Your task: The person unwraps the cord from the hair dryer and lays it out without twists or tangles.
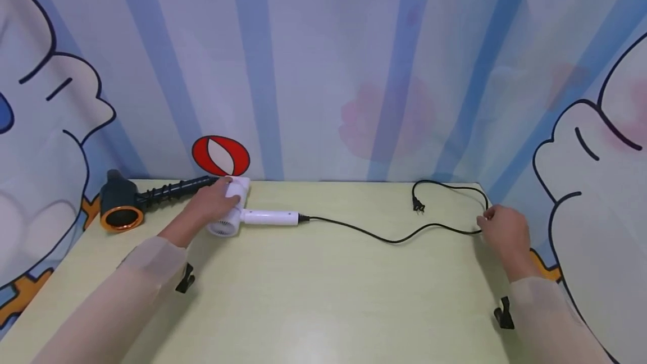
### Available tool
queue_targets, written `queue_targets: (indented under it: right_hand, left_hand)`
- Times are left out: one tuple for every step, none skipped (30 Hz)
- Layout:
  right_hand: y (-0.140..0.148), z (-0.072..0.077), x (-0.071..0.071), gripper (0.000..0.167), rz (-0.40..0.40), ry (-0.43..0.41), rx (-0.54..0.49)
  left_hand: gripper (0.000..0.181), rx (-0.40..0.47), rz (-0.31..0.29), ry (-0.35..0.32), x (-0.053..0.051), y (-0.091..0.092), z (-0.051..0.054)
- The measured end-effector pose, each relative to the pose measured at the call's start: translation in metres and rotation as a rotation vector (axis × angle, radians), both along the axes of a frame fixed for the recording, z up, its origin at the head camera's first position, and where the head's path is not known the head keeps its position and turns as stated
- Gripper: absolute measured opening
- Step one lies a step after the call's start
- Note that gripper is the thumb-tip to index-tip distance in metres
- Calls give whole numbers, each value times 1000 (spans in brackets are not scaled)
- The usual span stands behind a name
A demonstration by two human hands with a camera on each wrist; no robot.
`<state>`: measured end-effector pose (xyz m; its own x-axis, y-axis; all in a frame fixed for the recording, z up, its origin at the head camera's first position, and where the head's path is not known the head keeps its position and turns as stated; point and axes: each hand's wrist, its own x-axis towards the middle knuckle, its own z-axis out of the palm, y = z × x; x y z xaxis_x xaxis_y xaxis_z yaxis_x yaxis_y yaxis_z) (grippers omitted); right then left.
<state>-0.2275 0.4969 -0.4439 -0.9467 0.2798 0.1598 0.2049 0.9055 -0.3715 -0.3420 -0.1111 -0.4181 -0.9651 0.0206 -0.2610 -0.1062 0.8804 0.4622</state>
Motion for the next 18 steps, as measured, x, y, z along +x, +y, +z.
queue_targets:
  right_hand:
    - [-4,1,3,33,5,0,11]
    - [-7,2,5,34,9,-3,20]
    - [-11,3,8,35,18,-1,30]
    - [-15,4,11,37,28,4,36]
    - [-19,4,15,38,37,11,49]
    - [-23,5,18,40,46,17,59]
    - [-27,5,22,41,54,26,68]
    - [-32,5,26,42,65,32,76]
    - [-38,6,30,43,73,37,86]
    - [-43,7,33,45,77,38,92]
    - [-48,7,37,47,79,41,99]
    - [-55,8,40,48,81,43,99]
    - [-61,9,43,49,83,47,97]
    - [-68,10,46,51,86,49,93]
    - [-75,11,49,52,89,51,89]
    - [-83,13,51,53,94,57,85]
    - [-90,14,54,55,101,60,83]
    - [-97,16,57,56,110,61,84]
  left_hand:
    - [70,-3,-2,16,0,-2,0]
    - [69,-7,0,30,0,-4,1]
    - [68,-10,-1,44,1,-7,2]
    - [67,-11,-1,59,1,-9,2]
    - [66,-19,-1,76,2,-11,3]
    - [64,-25,0,93,3,-13,4]
    - [63,-31,0,107,4,-14,5]
    - [61,-38,-2,119,4,-17,5]
    - [60,-46,-4,136,5,-19,5]
    - [58,-55,-4,152,4,-22,4]
    - [57,-66,-7,168,3,-24,3]
    - [56,-75,-8,186,3,-27,2]
    - [54,-89,-9,203,3,-30,2]
    - [53,-101,-7,224,3,-33,0]
    - [52,-112,-2,246,2,-36,-1]
    - [51,-118,-1,269,2,-39,-2]
    - [49,-125,-2,293,3,-42,-2]
    - [48,-130,-2,317,3,-44,-3]
